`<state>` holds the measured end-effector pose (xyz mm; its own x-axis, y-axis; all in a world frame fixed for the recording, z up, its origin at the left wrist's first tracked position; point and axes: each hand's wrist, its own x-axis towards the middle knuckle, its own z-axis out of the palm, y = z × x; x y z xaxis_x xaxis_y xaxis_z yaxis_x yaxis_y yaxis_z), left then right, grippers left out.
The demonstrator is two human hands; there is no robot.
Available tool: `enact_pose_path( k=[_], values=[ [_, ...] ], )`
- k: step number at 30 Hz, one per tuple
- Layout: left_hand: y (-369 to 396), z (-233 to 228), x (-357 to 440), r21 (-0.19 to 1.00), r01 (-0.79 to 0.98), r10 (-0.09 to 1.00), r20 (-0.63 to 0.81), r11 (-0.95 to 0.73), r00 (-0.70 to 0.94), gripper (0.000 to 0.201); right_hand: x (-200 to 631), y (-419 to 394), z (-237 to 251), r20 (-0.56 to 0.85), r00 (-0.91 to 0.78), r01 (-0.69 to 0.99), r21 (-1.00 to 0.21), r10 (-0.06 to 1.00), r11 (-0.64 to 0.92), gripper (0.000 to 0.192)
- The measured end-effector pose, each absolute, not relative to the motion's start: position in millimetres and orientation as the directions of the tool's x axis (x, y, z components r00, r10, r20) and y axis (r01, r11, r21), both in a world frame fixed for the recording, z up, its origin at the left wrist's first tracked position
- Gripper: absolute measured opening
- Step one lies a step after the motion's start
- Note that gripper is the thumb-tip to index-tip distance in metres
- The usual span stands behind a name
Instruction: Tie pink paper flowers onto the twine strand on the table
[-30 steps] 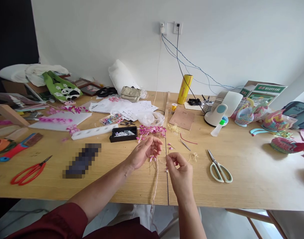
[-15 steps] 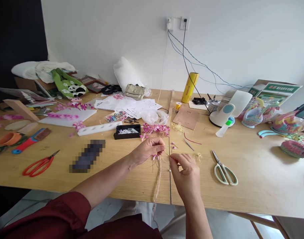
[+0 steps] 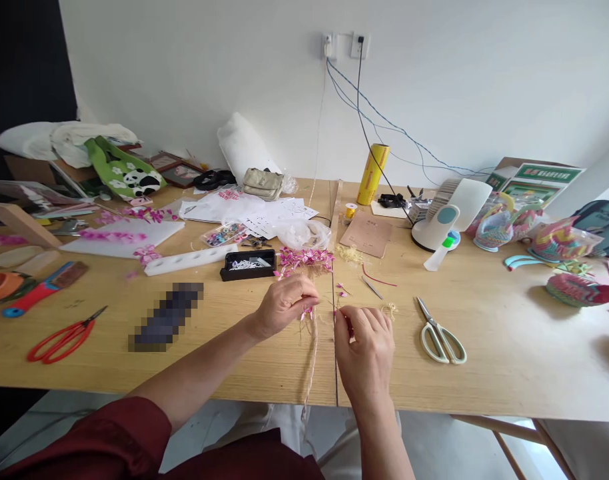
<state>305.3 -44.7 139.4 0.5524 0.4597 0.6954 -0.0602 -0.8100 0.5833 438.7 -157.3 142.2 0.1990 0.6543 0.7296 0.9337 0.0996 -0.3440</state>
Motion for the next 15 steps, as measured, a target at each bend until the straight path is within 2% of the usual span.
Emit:
enact_pose_path(
  k=[3, 6, 8, 10, 12, 15],
  values=[
    [-43, 136, 302, 0.658, -0.062, 0.553, 0.676, -0.750, 0.486, 0.011, 438, -157, 141, 0.744, 0.192, 0.937, -0.333, 0.640, 0.106, 0.009],
    [-47, 137, 301, 0.838, -0.140, 0.691, 0.519, -0.527, 0.503, 0.019, 437, -157, 140, 0.746, 0.186, 0.937, -0.331, 0.640, 0.113, 0.009],
    [-52, 137, 302, 0.933, -0.183, 0.709, 0.356, -0.311, 0.609, 0.030, 436, -156, 140, 0.748, 0.186, 0.933, -0.337, 0.637, 0.123, 0.009],
    [-58, 136, 307, 0.967, -0.200, 0.680, 0.255, -0.160, 0.688, 0.032, 435, -155, 139, 0.753, 0.189, 0.929, -0.345, 0.631, 0.133, 0.009],
    [-62, 136, 312, 0.966, -0.229, 0.681, 0.247, -0.119, 0.689, 0.028, 434, -154, 138, 0.753, 0.195, 0.925, -0.354, 0.629, 0.136, 0.009],
    [-63, 137, 318, 0.950, -0.245, 0.686, 0.308, -0.192, 0.659, 0.024, 433, -154, 139, 0.731, 0.210, 0.909, -0.390, 0.649, 0.145, 0.009]
  ],
)
